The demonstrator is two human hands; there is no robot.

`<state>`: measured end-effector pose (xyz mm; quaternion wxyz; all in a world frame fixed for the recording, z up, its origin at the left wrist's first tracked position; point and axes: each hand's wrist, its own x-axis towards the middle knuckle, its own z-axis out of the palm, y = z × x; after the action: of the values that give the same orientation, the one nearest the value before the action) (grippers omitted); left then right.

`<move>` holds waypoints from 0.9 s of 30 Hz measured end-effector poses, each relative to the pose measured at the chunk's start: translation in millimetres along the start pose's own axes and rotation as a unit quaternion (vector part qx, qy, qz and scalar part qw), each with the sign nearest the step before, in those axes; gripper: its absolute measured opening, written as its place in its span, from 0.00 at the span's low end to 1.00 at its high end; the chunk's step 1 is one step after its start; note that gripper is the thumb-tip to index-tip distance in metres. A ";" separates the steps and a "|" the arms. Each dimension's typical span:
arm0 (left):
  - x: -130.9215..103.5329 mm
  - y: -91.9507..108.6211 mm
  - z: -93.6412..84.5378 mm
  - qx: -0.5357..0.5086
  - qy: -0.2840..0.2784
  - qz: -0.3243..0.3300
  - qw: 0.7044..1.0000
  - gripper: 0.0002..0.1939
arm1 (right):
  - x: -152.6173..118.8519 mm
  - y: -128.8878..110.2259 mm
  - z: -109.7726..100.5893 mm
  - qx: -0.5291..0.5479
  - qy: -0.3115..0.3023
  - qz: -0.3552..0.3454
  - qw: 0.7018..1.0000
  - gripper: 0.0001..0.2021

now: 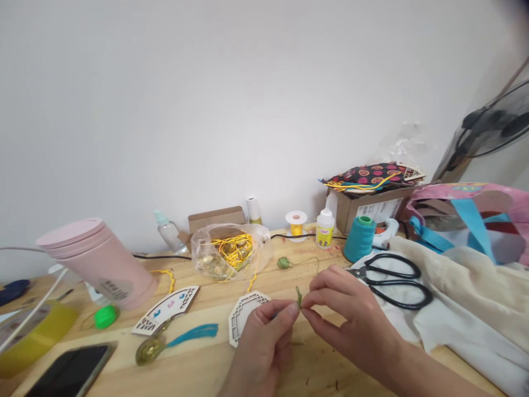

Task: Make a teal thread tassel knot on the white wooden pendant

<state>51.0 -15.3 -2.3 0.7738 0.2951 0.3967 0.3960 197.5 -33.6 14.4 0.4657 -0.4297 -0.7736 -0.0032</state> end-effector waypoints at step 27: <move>-1.7 0.1 2.9 0.013 0.013 -0.004 1.000 0.08 | 7.8 2.4 -0.3 0.189 -0.114 0.249 0.943 0.03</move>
<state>52.9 -17.1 -0.1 0.7660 0.2984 0.4131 0.3919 197.8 -27.1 19.3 0.4329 -0.5103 -0.6760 0.3086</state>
